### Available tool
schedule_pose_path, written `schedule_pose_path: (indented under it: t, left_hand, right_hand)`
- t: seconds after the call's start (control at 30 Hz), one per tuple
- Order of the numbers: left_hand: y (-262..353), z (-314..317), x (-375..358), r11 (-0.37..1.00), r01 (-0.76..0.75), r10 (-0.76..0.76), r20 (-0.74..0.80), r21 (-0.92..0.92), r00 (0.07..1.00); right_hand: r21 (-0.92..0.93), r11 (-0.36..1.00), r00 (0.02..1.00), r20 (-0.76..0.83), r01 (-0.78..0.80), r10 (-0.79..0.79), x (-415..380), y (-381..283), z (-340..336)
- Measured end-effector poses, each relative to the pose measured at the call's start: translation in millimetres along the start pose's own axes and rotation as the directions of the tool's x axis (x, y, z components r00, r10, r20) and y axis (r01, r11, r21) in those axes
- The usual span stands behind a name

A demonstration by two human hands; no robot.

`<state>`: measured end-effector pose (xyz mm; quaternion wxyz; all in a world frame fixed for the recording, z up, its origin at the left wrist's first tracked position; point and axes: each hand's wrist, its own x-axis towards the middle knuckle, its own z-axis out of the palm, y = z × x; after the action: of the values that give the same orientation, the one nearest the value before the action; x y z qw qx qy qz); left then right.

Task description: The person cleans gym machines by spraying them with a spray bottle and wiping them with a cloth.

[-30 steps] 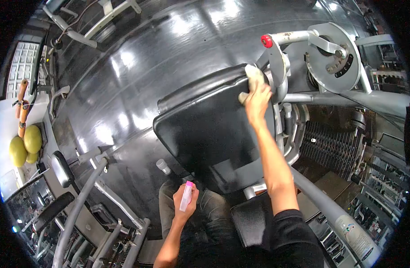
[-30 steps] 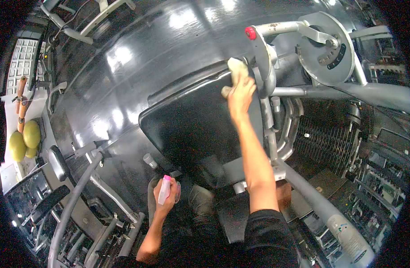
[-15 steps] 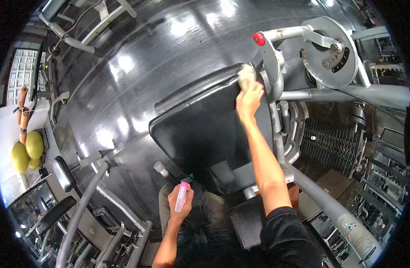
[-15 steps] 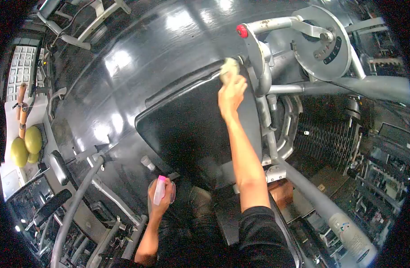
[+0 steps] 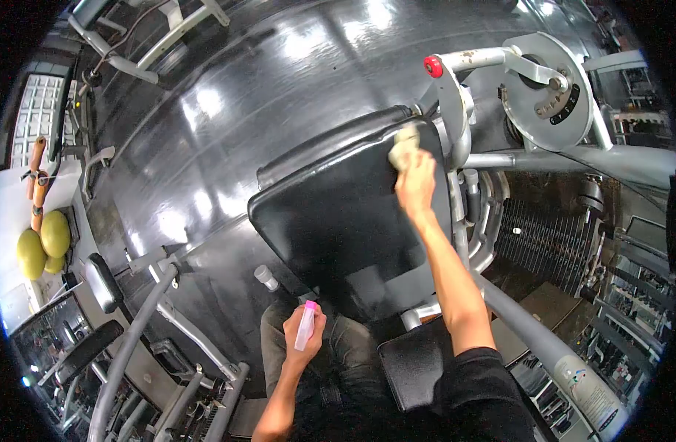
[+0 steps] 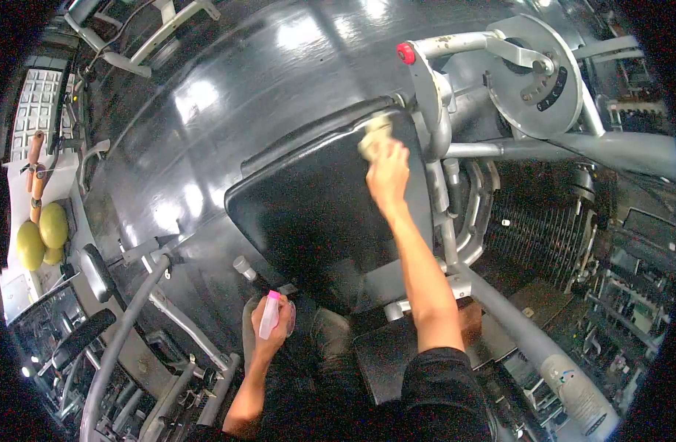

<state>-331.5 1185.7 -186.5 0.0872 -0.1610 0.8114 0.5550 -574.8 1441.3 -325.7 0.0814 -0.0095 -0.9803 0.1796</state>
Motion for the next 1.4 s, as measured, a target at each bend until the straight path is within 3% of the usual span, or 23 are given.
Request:
schedule_pose_path:
  t: [0.1, 0.17, 0.23, 0.3, 0.37, 0.43, 0.57, 0.63, 0.67, 0.7, 0.77, 0.8, 0.83, 0.87, 0.9, 0.97, 1.1, 1.13, 1.17, 1.2, 1.3, 1.33, 1.4]
  left_hand:
    - [-1.9, -0.2, 0.7, 1.000, 0.014, -0.014, 0.013, -0.017, 1.000]
    - [-2.0, -1.6, 1.4, 0.999, 0.007, -0.007, -0.006, -0.042, 1.000]
    - [-1.3, -5.3, 0.8, 0.998, 0.037, -0.037, -0.008, -0.043, 0.999]
    - [-0.3, -9.4, 1.7, 0.998, 0.049, -0.050, -0.015, -0.035, 0.999]
    - [-2.2, -9.4, 1.7, 0.997, 0.067, -0.068, -0.024, -0.038, 0.997]
    - [-6.4, -8.8, 1.7, 0.995, 0.076, -0.078, -0.039, -0.063, 0.996]
    - [-14.1, -4.2, -0.7, 0.991, 0.077, -0.081, -0.032, -0.105, 0.996]
    - [-9.6, -3.7, -0.4, 0.993, 0.060, -0.063, -0.022, -0.106, 0.998]
    - [-6.6, -3.5, 0.6, 0.993, 0.041, -0.043, -0.016, -0.108, 0.999]
    - [-4.6, -3.6, 1.5, 0.994, 0.038, -0.040, -0.022, -0.107, 0.999]
    - [-1.4, -6.8, 1.4, 0.997, 0.037, -0.038, -0.019, -0.066, 0.999]
    - [0.9, -10.0, 1.9, 0.998, 0.035, -0.036, -0.011, -0.047, 0.999]
    - [-2.2, -11.0, 1.6, 0.998, 0.036, -0.037, -0.018, -0.050, 0.999]
    - [-7.6, -11.1, 1.4, 0.996, 0.019, -0.023, -0.042, -0.083, 0.999]
    - [-12.2, -11.1, 0.0, 0.994, 0.003, -0.011, -0.066, -0.113, 0.998]
    - [-19.6, -13.2, -3.4, 0.992, 0.011, -0.021, -0.075, -0.126, 0.997]
    - [-20.9, -19.7, -12.8, 0.983, 0.112, -0.124, -0.079, -0.149, 0.989]
    - [-19.2, -21.6, -16.4, 0.983, 0.113, -0.125, -0.080, -0.146, 0.989]
    - [-16.9, -24.1, -20.9, 0.984, 0.136, -0.145, -0.076, -0.114, 0.987]
    - [-14.9, -26.3, -25.0, 0.984, 0.156, -0.162, -0.073, -0.082, 0.984]
    - [-11.7, -34.3, -38.6, 0.984, 0.170, -0.174, -0.075, -0.063, 0.982]
    - [-17.1, -37.7, -44.7, 0.988, 0.138, -0.143, -0.070, -0.072, 0.987]
    - [-17.0, -44.3, -53.5, 0.980, 0.180, -0.186, -0.067, -0.084, 0.980]
  right_hand:
    - [0.066, 0.903, 0.887, 0.172, 0.424, -0.428, -33.0, 3.5, -4.4]
    - [0.017, 0.897, 0.870, 0.237, 0.441, -0.432, -21.4, 25.0, -11.2]
    - [-0.065, 0.917, 0.915, 0.125, 0.394, -0.384, -4.3, 47.6, -7.8]
    - [-0.148, 0.988, 0.999, 0.009, 0.042, -0.041, 10.5, 54.0, -14.3]
    - [0.023, 0.907, 0.891, -0.179, -0.420, 0.417, 17.6, 45.1, -7.9]
    - [0.029, 0.888, 0.862, -0.228, -0.459, 0.453, 9.0, 21.6, 4.6]
    - [0.145, 0.988, 0.997, 0.053, 0.055, -0.063, -42.6, -28.6, 9.2]
    - [0.193, 0.910, 0.906, 0.149, 0.366, -0.396, -51.8, -23.1, -0.2]
    - [0.132, 0.896, 0.848, 0.290, 0.424, -0.444, -44.8, -5.8, -2.6]
    - [0.099, 0.859, 0.829, 0.225, 0.503, -0.511, -35.6, 14.9, -1.1]
    - [-0.006, 0.954, 0.952, 0.070, 0.301, -0.299, -22.5, 43.6, 0.5]
    - [-0.093, 0.987, 0.991, 0.042, 0.129, -0.125, -13.7, 51.0, -8.1]
    - [-0.074, 0.994, 0.991, -0.120, -0.075, 0.066, -9.9, 49.9, -16.6]
    - [-0.018, 0.934, 0.906, -0.250, -0.356, 0.341, -11.5, 56.7, -1.9]
    - [-0.022, 0.846, 0.825, -0.233, -0.533, 0.514, -15.0, 56.2, 3.9]
    - [0.020, 0.784, 0.768, -0.186, -0.621, 0.613, -20.7, 17.8, 1.4]
    - [0.208, 0.937, 0.942, -0.128, -0.281, 0.311, -65.5, -74.1, 28.3]
    - [0.397, 0.848, 0.926, 0.008, -0.351, 0.379, -80.5, -106.1, 36.3]
    - [0.528, 0.808, 0.957, 0.038, -0.263, 0.287, -94.5, -139.4, 39.0]
    - [0.453, 0.884, 0.991, 0.018, 0.111, -0.134, -103.8, -159.2, 42.0]
    - [0.436, 0.826, 0.892, 0.102, 0.357, -0.440, -146.4, -216.2, 65.3]
    - [0.439, 0.826, 0.894, 0.103, 0.353, -0.436, -145.5, -214.9, 63.7]
    - [0.416, 0.727, 0.776, 0.073, 0.547, -0.626, -130.2, -199.9, 62.0]
